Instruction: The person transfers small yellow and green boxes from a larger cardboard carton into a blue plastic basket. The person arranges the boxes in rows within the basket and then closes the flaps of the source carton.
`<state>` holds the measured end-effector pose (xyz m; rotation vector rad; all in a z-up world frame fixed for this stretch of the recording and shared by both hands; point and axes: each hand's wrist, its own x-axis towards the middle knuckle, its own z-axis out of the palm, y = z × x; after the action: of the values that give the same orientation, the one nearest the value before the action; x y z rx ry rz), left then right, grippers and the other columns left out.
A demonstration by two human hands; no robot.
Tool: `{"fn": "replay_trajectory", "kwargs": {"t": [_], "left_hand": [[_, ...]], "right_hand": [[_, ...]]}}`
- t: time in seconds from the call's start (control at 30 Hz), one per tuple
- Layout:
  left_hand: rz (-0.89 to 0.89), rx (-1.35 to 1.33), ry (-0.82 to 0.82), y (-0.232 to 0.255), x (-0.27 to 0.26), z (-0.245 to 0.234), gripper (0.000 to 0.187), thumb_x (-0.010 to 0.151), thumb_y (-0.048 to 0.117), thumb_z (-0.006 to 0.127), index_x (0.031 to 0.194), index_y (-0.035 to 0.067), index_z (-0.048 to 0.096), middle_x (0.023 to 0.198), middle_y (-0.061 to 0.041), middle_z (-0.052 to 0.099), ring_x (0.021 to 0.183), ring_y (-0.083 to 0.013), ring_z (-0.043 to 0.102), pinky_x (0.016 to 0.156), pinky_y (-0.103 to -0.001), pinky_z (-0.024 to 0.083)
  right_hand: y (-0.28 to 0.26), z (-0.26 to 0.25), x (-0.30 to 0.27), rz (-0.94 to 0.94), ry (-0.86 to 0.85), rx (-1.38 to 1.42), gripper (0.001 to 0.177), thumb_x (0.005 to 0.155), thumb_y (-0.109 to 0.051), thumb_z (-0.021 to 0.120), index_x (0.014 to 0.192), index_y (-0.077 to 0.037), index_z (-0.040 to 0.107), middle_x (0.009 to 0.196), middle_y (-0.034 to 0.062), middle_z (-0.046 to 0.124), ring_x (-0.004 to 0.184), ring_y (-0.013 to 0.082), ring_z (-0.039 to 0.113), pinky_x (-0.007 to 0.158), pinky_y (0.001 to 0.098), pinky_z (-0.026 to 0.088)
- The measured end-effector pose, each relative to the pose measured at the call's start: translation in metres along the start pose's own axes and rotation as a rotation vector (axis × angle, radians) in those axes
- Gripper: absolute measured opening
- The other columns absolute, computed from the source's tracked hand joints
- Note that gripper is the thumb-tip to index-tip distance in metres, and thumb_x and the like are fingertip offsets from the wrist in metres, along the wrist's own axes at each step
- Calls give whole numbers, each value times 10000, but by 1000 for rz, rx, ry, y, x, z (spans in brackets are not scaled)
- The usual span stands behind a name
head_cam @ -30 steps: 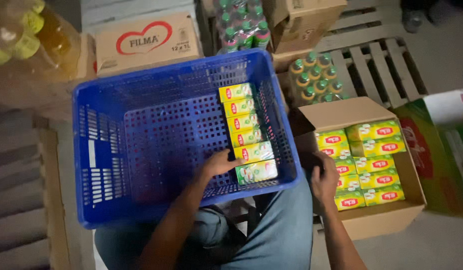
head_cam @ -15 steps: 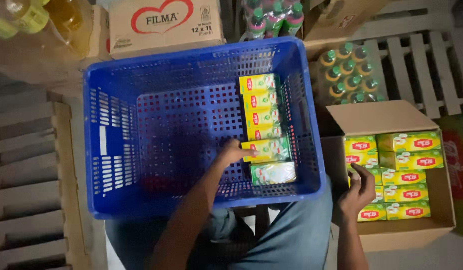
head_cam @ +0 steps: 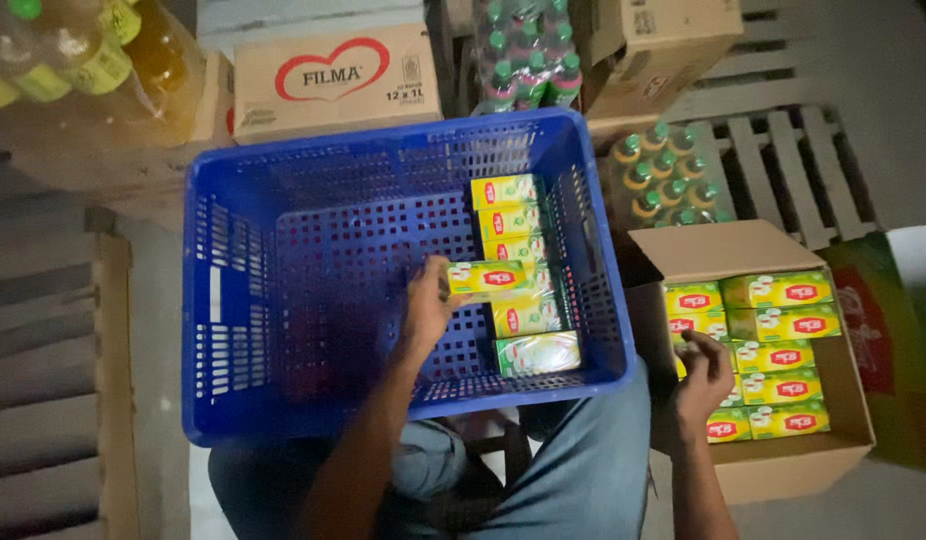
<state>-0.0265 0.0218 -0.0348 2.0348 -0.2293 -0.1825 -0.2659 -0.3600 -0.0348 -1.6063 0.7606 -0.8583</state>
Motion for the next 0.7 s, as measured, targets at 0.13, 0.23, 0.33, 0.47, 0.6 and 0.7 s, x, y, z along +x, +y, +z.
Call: {"fn": "replay_trajectory", "kwargs": {"t": [0.13, 0.23, 0.33, 0.47, 0.6, 0.7], "left_hand": [[12, -77, -10, 86, -15, -36, 656, 863, -11, 912, 1423, 88, 584, 1171, -306, 675, 1247, -571, 672, 976, -583, 638], [61, -220, -92, 144, -30, -47, 601, 924, 8, 882, 1440, 92, 585, 1408, -358, 606, 1441, -643, 485, 1106, -726, 525], [53, -219, -166, 188, -45, -42, 658, 908, 81, 911, 1468, 97, 566, 1486, -351, 575, 1463, -635, 460, 1124, -715, 514], [102, -345, -282, 199, -61, -8, 662, 877, 17, 906, 1454, 84, 590, 1474, -294, 613, 1430, -560, 548, 1098, -620, 570], [163, -315, -369, 215, -78, 12, 610, 922, 11, 864, 1460, 92, 588, 1446, -274, 603, 1408, -581, 552, 1093, -637, 580], [199, -237, -409, 213, -85, 21, 672, 863, 16, 898, 1452, 123, 592, 1446, -243, 616, 1405, -547, 567, 1060, -612, 609]], "right_hand": [[-43, 5, 8, -17, -65, -25, 280, 997, 102, 589, 1224, 25, 734, 1170, 242, 738, 1175, 327, 719, 967, 490, 631], [-113, 10, 11, -79, -160, -118, 257, 1087, 95, 602, 1299, 35, 734, 1212, 274, 748, 1215, 374, 728, 975, 516, 624], [-193, 17, 9, -155, -266, -141, 280, 1070, 95, 645, 1334, 40, 720, 1259, 274, 750, 1282, 386, 717, 1014, 535, 616], [-267, 21, 0, -297, -565, -278, 508, 931, 42, 728, 1434, -18, 686, 1419, 243, 695, 1421, 477, 617, 1096, 593, 576], [-272, 21, -9, -542, -786, -514, 759, 853, -253, 860, 1546, -62, 616, 1497, 237, 621, 1484, 471, 541, 1198, 592, 488], [-268, 27, -17, -550, -820, -691, 685, 869, -312, 892, 1475, -70, 684, 1362, 222, 694, 1363, 440, 633, 1153, 575, 525]]}}
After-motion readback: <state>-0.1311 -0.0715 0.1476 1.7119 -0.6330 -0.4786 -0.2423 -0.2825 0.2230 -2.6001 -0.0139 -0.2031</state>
